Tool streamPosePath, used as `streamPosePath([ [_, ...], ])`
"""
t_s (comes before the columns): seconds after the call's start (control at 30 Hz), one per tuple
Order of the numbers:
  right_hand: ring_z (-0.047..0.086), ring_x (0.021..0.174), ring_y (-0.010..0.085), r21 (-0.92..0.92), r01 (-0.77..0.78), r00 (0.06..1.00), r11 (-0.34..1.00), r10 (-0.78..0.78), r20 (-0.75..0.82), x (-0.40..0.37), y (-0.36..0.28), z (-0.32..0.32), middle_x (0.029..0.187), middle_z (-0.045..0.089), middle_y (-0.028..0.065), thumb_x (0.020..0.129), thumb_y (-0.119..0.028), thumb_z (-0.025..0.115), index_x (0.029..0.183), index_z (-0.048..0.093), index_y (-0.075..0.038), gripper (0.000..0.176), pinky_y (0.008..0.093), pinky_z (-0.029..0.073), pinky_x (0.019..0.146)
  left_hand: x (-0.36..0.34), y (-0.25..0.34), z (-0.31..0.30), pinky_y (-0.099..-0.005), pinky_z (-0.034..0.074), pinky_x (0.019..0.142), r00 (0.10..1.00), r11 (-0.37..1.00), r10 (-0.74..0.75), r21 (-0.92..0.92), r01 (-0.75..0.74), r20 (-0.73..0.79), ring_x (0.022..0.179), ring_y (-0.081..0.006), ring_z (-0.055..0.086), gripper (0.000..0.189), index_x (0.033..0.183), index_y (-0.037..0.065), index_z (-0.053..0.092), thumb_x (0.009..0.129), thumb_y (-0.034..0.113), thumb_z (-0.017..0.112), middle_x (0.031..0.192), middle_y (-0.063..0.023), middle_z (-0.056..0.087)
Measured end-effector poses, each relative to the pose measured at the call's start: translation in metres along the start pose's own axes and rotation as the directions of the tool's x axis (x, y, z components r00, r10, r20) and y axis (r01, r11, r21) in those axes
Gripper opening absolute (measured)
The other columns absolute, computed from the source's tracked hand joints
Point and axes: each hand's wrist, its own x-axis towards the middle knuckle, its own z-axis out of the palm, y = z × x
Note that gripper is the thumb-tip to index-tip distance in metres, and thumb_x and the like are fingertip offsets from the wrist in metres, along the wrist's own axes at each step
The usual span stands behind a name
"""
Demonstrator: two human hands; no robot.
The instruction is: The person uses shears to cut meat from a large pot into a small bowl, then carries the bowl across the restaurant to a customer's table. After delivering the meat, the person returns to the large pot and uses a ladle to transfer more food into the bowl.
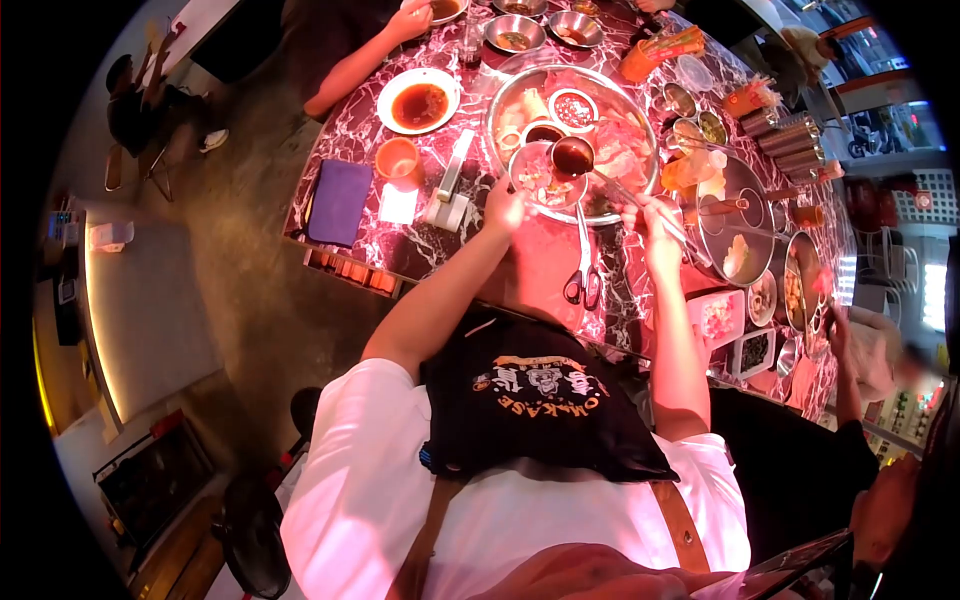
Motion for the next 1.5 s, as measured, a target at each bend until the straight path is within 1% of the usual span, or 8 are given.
streamPosePath([
  [0.27, 0.066, 0.086, 0.0160, -0.174, 0.115, 0.991, 0.978, -0.124, -0.041, -0.045, -0.014, 0.004, 0.101, 0.069, 0.0131, 0.101, -0.016, 0.049, 0.119, 0.060, 0.005, 0.030, 0.0272, 0.052, 0.080, -0.019, -0.005, -0.007, -0.0222, 0.042, 0.046, 0.986, 0.998, 0.038, 0.035, -0.044, 0.162, 0.056, -0.0126, 0.059, 0.040, 0.126, 0.003, 0.051, 0.086, 0.000, 0.048, 0.085, -0.0067, 0.063],
  [0.33, 0.066, 0.086, 0.0149, -0.209, 0.166, 0.984, 0.964, -0.175, -0.027, -0.051, -0.018, 0.005, 0.100, 0.069, 0.0122, 0.100, -0.014, 0.050, 0.119, 0.061, 0.004, 0.028, 0.0260, 0.052, 0.079, -0.016, -0.013, -0.014, -0.0231, 0.043, 0.046, 0.954, 0.963, 0.211, -0.210, -0.167, 0.212, 0.056, -0.0130, 0.060, 0.040, 0.126, 0.004, 0.052, 0.086, 0.000, 0.049, 0.086, -0.0078, 0.063],
  [0.5, 0.066, 0.082, 0.0140, -0.364, 0.288, 0.956, 0.886, -0.290, 0.051, -0.070, -0.029, 0.010, 0.100, 0.070, 0.0118, 0.097, -0.006, 0.052, 0.114, 0.064, 0.003, 0.023, 0.0261, 0.051, 0.073, -0.016, -0.001, 0.009, -0.0262, 0.045, 0.043, 0.995, 0.998, 0.060, 0.015, -0.061, 0.077, 0.052, -0.0160, 0.061, 0.043, 0.129, 0.003, 0.052, 0.086, -0.001, 0.048, 0.081, -0.0092, 0.064],
  [0.87, 0.067, 0.092, 0.0301, -0.562, 0.593, 0.792, 0.576, -0.544, 0.278, -0.048, -0.026, 0.025, 0.100, 0.067, 0.0180, 0.087, 0.004, 0.059, 0.111, 0.065, 0.000, 0.025, 0.0341, 0.053, 0.080, -0.001, -0.023, -0.029, -0.0219, 0.041, 0.049, 0.988, 0.988, 0.153, -0.007, -0.153, -0.003, 0.063, -0.0068, 0.054, 0.039, 0.117, 0.003, 0.062, 0.080, -0.003, 0.052, 0.082, -0.0010, 0.061],
  [1.13, 0.069, 0.085, 0.0328, -0.582, 0.581, 0.792, 0.569, -0.559, 0.245, 0.060, 0.054, 0.066, 0.095, 0.069, 0.0189, 0.092, -0.007, 0.058, 0.109, 0.066, -0.006, 0.019, 0.0372, 0.054, 0.074, -0.046, -0.015, -0.046, -0.0244, 0.043, 0.043, 0.997, 0.998, 0.057, 0.033, -0.055, -0.056, 0.049, -0.0123, 0.056, 0.053, 0.138, 0.008, 0.047, 0.086, -0.003, 0.049, 0.067, -0.0068, 0.060],
  [1.33, 0.069, 0.085, 0.0236, -0.621, 0.252, 0.948, 0.742, -0.318, 0.004, 0.053, 0.057, 0.068, 0.094, 0.071, 0.0134, 0.096, -0.014, 0.055, 0.112, 0.066, -0.003, 0.022, 0.0333, 0.053, 0.078, -0.045, -0.025, -0.056, -0.0222, 0.042, 0.043, 0.999, 0.999, 0.041, 0.021, -0.040, -0.011, 0.049, -0.0105, 0.056, 0.053, 0.138, 0.009, 0.048, 0.086, 0.000, 0.053, 0.072, -0.0039, 0.061],
  [1.4, 0.067, 0.080, 0.0153, -0.480, 0.073, 0.979, 0.874, -0.154, -0.131, 0.059, 0.072, 0.059, 0.091, 0.070, 0.0069, 0.101, -0.017, 0.048, 0.115, 0.063, -0.002, 0.025, 0.0285, 0.053, 0.073, -0.037, -0.025, -0.056, -0.0243, 0.044, 0.045, 0.992, 0.990, 0.124, 0.071, -0.125, 0.011, 0.051, -0.0119, 0.057, 0.054, 0.138, 0.009, 0.048, 0.085, -0.001, 0.050, 0.075, -0.0060, 0.064],
  [1.5, 0.066, 0.078, 0.0183, 0.090, -0.047, 0.970, 0.995, 0.067, -0.232, 0.042, 0.045, 0.056, 0.092, 0.068, 0.0135, 0.102, -0.016, 0.045, 0.121, 0.054, 0.001, 0.027, 0.0293, 0.054, 0.074, -0.020, -0.019, -0.054, -0.0246, 0.044, 0.044, 0.994, 0.996, 0.084, 0.015, -0.085, 0.066, 0.052, -0.0127, 0.059, 0.048, 0.133, 0.008, 0.051, 0.087, 0.000, 0.052, 0.084, -0.0076, 0.065],
])
